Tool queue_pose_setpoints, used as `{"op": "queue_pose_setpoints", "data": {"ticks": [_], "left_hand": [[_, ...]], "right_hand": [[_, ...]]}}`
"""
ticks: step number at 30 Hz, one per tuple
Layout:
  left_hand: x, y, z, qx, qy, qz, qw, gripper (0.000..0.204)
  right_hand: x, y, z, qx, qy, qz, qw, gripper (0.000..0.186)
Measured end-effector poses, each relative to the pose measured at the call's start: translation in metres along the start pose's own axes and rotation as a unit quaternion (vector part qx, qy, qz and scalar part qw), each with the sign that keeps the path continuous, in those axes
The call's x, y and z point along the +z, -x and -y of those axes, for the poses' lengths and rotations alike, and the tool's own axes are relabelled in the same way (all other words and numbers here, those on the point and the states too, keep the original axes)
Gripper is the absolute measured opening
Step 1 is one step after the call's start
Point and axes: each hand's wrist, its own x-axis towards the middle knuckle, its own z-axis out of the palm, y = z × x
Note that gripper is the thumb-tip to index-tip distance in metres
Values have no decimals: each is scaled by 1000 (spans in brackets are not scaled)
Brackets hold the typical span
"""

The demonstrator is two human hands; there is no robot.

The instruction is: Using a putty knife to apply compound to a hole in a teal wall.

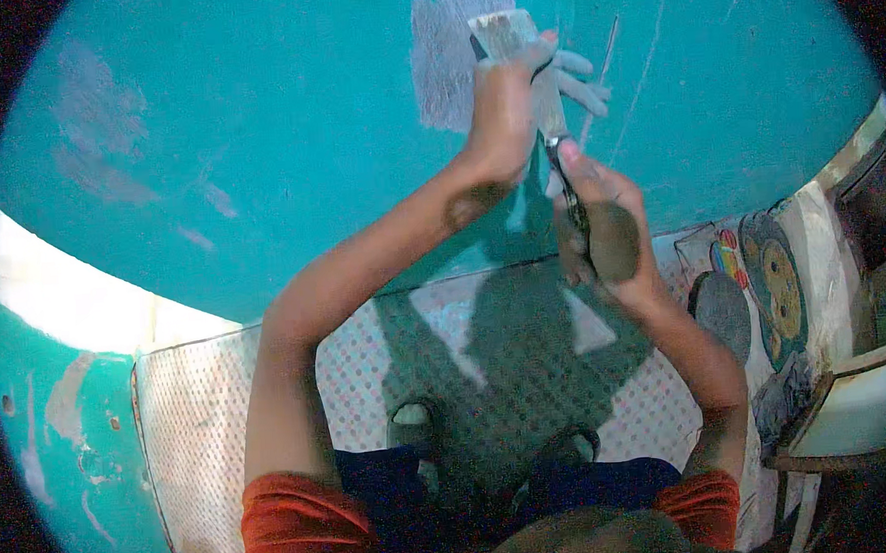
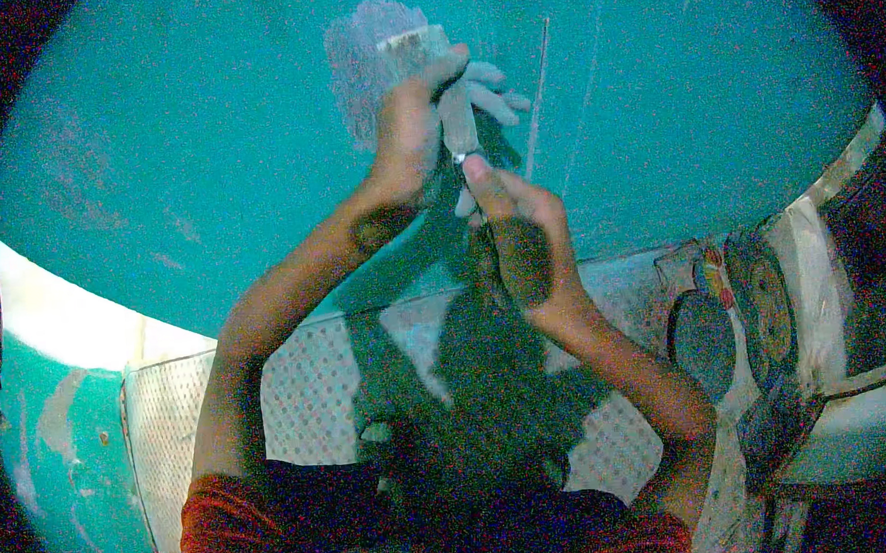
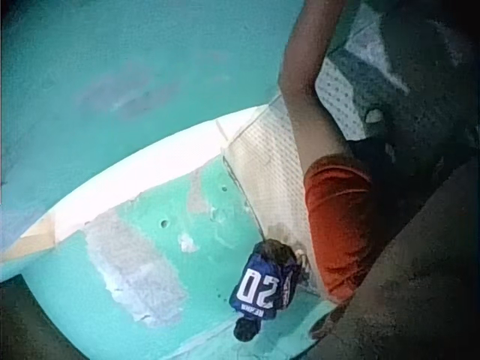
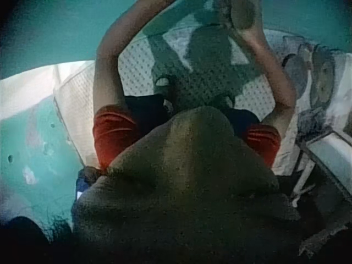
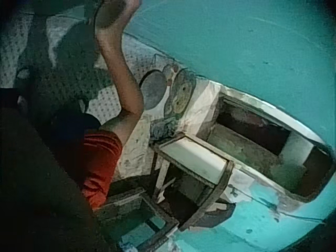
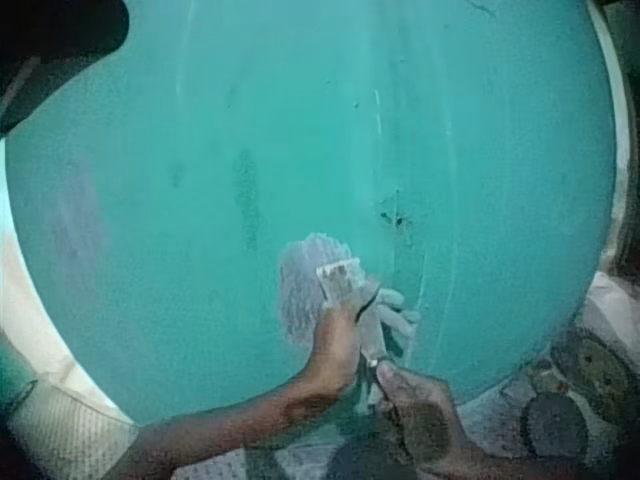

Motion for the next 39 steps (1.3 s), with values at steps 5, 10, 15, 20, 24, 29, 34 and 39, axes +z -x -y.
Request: {"op": "queue_pose_setpoints", "data": {"ticks": [5, 10, 15, 20, 24, 29, 34, 39], "left_hand": [[3, 7, -5, -177, 108, -27, 978, 38], [0, 14, -1, -181, 74, -28, 980, 41], [2, 1, -18, -127, 51, -15, 990, 41], [-5, 11, 1, -138, 76, 17, 987, 41], [5, 3, -16, -152, 90, -26, 984, 40], [-2, 4, -2, -88, 68, -14, 994, 43], [3, 7, -9, -147, 106, -28, 983, 38], [10, 6, -18, -168, 135, -45, 975, 39]], "right_hand": [[-3, -2, -10, -15, -5, -3, 1000, 44], [-4, -3, -23, -9, 19, -18, 1000, 42], [-3, -13, -5, -62, 35, 5, 997, 42], [1, -12, -24, -37, 11, -9, 999, 43], [4, -7, 0, -19, -1, -6, 1000, 42], [4, -9, -1, 0, 5, -10, 1000, 43], [1, -8, -6, -9, 1, -2, 1000, 44], [-6, -9, 4, -20, 17, 13, 1000, 43]]}}
